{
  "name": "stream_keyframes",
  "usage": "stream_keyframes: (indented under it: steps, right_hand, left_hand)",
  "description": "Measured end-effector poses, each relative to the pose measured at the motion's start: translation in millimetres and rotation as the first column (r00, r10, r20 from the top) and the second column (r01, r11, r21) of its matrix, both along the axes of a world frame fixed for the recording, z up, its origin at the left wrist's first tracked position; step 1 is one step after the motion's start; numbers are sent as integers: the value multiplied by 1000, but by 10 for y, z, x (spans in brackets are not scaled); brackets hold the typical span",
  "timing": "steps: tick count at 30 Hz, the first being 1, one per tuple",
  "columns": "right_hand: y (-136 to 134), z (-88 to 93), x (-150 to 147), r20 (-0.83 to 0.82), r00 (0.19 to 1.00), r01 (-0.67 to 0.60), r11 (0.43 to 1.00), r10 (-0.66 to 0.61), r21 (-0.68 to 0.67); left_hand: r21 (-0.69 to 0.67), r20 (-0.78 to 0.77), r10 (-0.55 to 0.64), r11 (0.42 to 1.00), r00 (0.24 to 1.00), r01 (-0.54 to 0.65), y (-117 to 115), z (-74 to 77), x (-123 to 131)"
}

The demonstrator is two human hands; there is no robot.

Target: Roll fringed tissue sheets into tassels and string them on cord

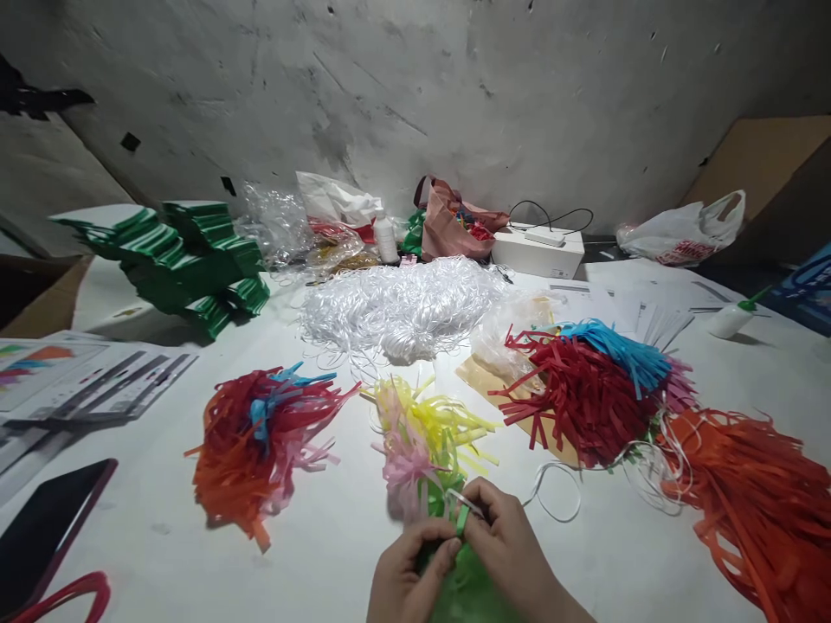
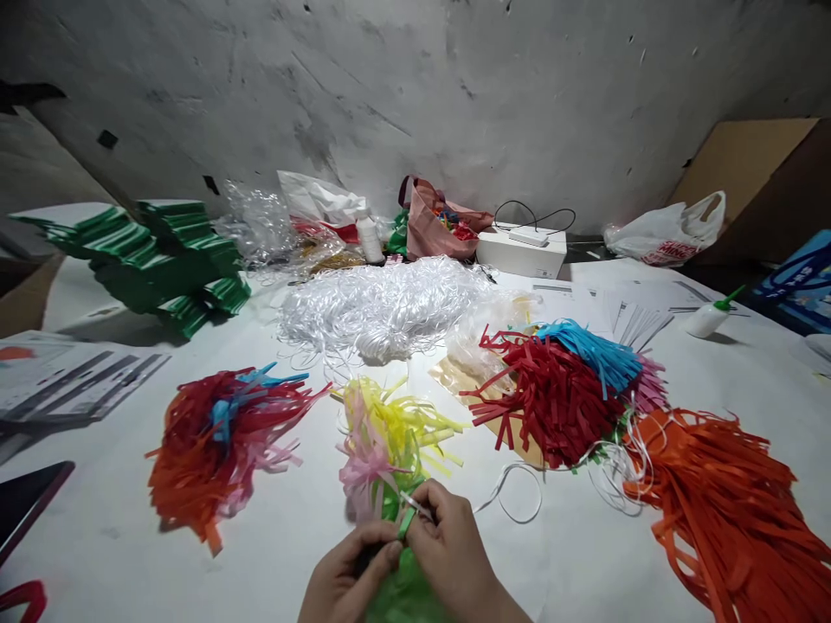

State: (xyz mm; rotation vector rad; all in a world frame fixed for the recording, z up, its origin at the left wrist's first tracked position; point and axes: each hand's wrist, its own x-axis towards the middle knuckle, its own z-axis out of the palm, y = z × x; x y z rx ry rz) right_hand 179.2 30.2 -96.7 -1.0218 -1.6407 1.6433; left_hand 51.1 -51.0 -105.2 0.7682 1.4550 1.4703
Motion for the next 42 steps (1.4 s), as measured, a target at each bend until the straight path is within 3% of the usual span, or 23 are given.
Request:
stream_keyframes:
  steps: [4, 8, 12, 15, 20, 26, 31, 36, 42]
  right_hand:
    - [10, 24, 94, -51, 999, -1, 999, -2, -54]
    - [-46, 96, 230, -34, 994, 104, 983, -100, 152]
    - [-162, 87, 227, -119, 993, 59, 939, -19, 339]
    - [-202, 13, 173, -138, 990, 15, 916, 43, 401]
    - [-212, -94, 164, -99, 995, 27, 908, 16, 417]
    - [-245, 71, 197, -161, 986, 40, 904, 32, 426]
    - [-238, 67, 167, 2, 999, -31, 911, 33, 411]
    - [-231, -60, 248, 215, 975, -65, 872, -47, 486]
    - [-156, 102, 277, 65, 992, 33, 732, -105, 681]
  left_hand:
    - [-116, 394, 88, 992, 915, -45, 66, 1, -43]
    - [-162, 517, 152, 984, 842, -79, 89, -24, -52]
    - [-149, 566, 150, 986, 811, -78, 87, -35, -16]
    - [-124, 595, 121, 991, 795, -58, 80, -21, -13]
    - [-111, 649, 106, 993, 753, -44, 70, 9, -28]
    - [-87, 708, 67, 996, 703, -7, 95, 35, 6]
    - [-22, 742, -14, 999, 670, 45, 100, 122, -70]
    - [-29, 734, 11, 999, 679, 16, 104, 138, -85]
    - [9, 646, 27, 999, 763, -44, 98, 180, 28]
